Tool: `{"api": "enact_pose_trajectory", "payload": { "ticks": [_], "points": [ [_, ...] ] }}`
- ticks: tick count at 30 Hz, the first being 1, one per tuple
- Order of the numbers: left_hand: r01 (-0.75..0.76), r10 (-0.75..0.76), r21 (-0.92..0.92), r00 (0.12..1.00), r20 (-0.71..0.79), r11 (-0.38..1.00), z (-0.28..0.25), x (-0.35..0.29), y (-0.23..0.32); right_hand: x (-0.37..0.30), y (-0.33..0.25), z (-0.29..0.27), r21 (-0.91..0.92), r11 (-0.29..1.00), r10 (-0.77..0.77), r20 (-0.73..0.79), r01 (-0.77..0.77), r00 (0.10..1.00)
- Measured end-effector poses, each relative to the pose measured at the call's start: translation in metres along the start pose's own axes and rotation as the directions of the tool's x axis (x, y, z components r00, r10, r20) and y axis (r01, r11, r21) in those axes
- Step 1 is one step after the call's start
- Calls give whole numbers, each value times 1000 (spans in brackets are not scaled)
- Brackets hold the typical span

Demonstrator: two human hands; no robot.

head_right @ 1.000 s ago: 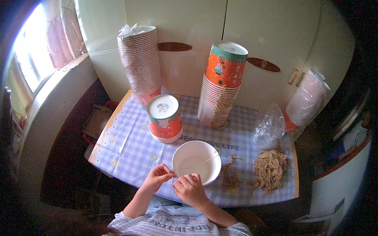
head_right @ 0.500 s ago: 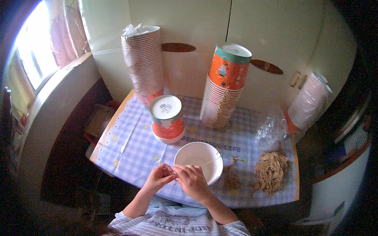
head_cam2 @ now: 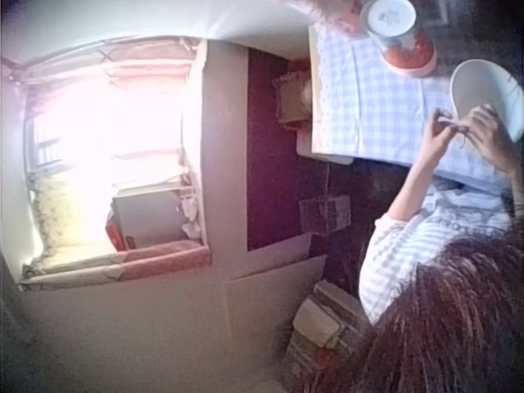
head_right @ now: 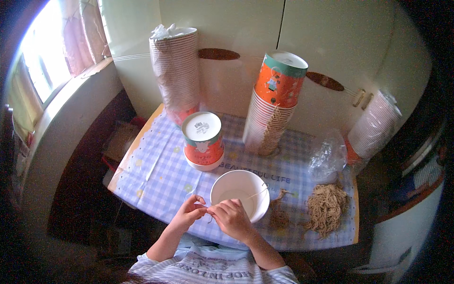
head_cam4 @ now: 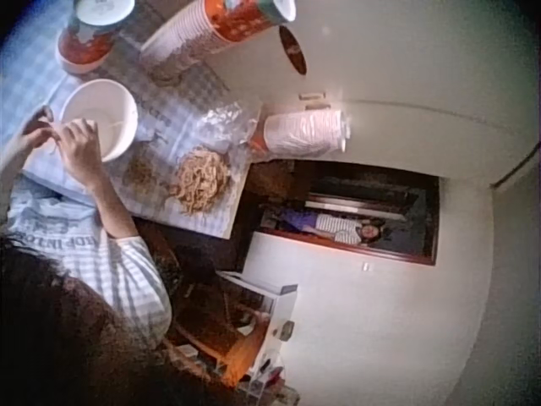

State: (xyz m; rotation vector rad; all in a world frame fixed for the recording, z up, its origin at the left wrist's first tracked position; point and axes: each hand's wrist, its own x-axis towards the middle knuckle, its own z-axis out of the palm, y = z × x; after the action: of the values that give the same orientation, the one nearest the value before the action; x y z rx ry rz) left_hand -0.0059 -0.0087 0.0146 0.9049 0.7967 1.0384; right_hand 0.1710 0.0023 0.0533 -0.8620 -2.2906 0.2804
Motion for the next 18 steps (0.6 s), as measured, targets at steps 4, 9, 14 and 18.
{"api": "enact_pose_trajectory", "payload": {
  "ticks": [4, 9, 14, 18],
  "points": [
    [58, -60, -26, 997, -54, 998, 1, -3, 2, 1, 0, 0, 4, 1000, -6, -27, 6, 1000],
    [126, -131, -74, 989, -74, 989, -1, -3, 3, 0, 3, 2, 28, 1000, 14, -22, -14, 1000],
    [167, -181, -174, 981, -70, 970, -1, -4, 3, -1, 4, 3, 32, 999, 26, -38, -24, 999],
    [68, -89, -179, 990, -111, 981, -2, -4, -7, -4, 6, 6, 91, 989, 118, -51, -113, 992]
  ]
}}
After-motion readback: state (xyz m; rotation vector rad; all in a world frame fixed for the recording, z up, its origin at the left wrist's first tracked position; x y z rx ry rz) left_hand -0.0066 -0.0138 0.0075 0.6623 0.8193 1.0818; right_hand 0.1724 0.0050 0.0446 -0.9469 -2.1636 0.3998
